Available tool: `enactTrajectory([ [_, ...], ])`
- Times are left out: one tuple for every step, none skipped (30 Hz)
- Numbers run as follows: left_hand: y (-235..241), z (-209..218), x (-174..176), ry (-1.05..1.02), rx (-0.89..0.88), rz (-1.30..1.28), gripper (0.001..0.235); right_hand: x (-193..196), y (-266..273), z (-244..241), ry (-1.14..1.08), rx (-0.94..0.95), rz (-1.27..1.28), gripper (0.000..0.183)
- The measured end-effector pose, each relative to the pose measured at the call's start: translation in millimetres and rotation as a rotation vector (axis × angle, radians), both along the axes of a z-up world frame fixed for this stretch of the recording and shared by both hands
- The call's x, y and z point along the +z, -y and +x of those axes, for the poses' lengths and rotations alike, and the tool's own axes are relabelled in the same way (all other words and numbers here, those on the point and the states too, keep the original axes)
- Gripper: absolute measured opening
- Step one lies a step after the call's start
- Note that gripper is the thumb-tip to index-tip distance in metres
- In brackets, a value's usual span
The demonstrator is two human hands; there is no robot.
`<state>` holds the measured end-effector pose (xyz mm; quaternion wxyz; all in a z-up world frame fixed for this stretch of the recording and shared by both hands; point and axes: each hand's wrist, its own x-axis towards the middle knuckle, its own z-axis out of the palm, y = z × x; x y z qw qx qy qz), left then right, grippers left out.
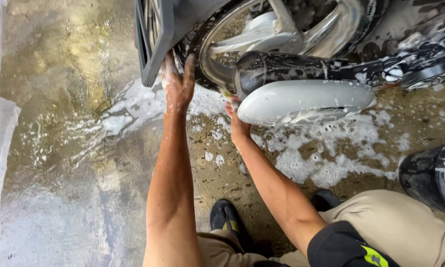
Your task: The person scrubs the front wheel and tire of a black scooter using a brush and soapy water. They focus on cleaning the tire treads, the wheel spokes, and the area around the brake disc and caliper.
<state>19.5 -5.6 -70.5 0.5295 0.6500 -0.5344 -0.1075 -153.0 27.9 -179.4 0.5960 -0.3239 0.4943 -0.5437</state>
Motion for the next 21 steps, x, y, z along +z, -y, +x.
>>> enactTrajectory([
  [1.2, -6.3, 7.3, -0.03, 0.018, 0.102, 0.081, 19.4, -5.7, 8.1, 0.077, 0.056, -0.166, 0.019],
  [2.7, -12.7, 15.1, -0.059, 0.034, 0.205, 0.092, 39.4, -11.0, 16.0, 0.157, 0.112, -0.332, 0.015],
  [1.2, -13.0, 19.4, -0.059, 0.036, 0.201, 0.092, 47.9, -9.7, 17.9, 0.157, 0.114, -0.335, 0.015],
  [-0.6, -13.4, 24.2, -0.033, 0.012, 0.093, 0.082, 57.0, -8.8, 19.7, 0.142, 0.129, -0.41, 0.014],
  [-6.7, -14.1, 26.4, -0.009, -0.01, -0.006, 0.072, 64.2, -12.6, 21.0, 0.125, 0.146, -0.476, 0.017],
  [-6.7, -12.5, 23.7, -0.011, -0.006, -0.001, 0.072, 56.0, -13.9, 16.7, 0.124, 0.15, -0.47, 0.017],
  [-4.7, -11.2, 22.7, -0.013, -0.009, 0.057, 0.076, 49.2, -13.0, 12.1, 0.093, 0.106, -0.319, 0.022],
  [-3.2, -10.2, 22.1, -0.016, -0.013, 0.115, 0.079, 42.7, -12.5, 7.3, 0.061, 0.061, -0.168, 0.028],
  [-3.4, -9.5, 21.5, -0.017, -0.012, 0.106, 0.079, 18.1, -4.8, 1.1, 0.06, 0.062, -0.176, 0.028],
  [-3.1, -8.9, 20.7, 0.024, -0.008, 0.047, 0.073, -6.7, 3.6, -5.2, 0.022, 0.063, -0.169, 0.026],
  [-3.4, -9.0, 17.8, 0.065, -0.007, -0.007, 0.067, -33.3, 10.9, -12.1, -0.017, 0.062, -0.157, 0.028],
  [2.7, -6.9, 16.8, 0.064, -0.008, -0.011, 0.067, -9.0, 14.2, -6.2, -0.019, 0.06, -0.161, 0.028],
  [0.6, -6.4, 10.9, 0.073, -0.028, -0.092, 0.062, 11.9, 8.0, -2.6, 0.012, 0.158, -0.214, 0.035],
  [-1.6, -6.3, 5.2, 0.083, -0.048, -0.174, 0.058, 33.1, 2.3, 1.0, 0.045, 0.257, -0.265, 0.048],
  [-0.8, -5.7, 3.8, 0.084, -0.048, -0.176, 0.058, 40.0, 5.7, 9.1, 0.045, 0.257, -0.267, 0.048],
  [-0.9, -5.6, 3.5, 0.11, -0.013, -0.142, 0.057, 47.9, 8.1, 16.5, 0.145, 0.261, -0.391, 0.032],
  [-1.3, -6.1, 4.4, 0.136, 0.021, -0.11, 0.057, 57.1, 10.1, 23.5, 0.245, 0.264, -0.516, 0.02],
  [-2.1, -1.6, -9.7, 0.136, 0.02, -0.112, 0.057, 24.7, 10.4, 13.2, 0.245, 0.263, -0.518, 0.02],
  [3.3, 5.7, -20.2, 0.181, 0.007, -0.141, 0.057, -5.5, 18.5, 6.2, 0.243, 0.22, -0.392, 0.033],
  [9.6, 13.4, -31.2, 0.227, -0.006, -0.17, 0.059, -36.2, 28.1, -0.2, 0.242, 0.177, -0.266, 0.047],
  [6.0, 10.7, -32.4, 0.225, -0.005, -0.16, 0.059, -58.4, 29.8, -13.7, 0.242, 0.178, -0.256, 0.047],
])
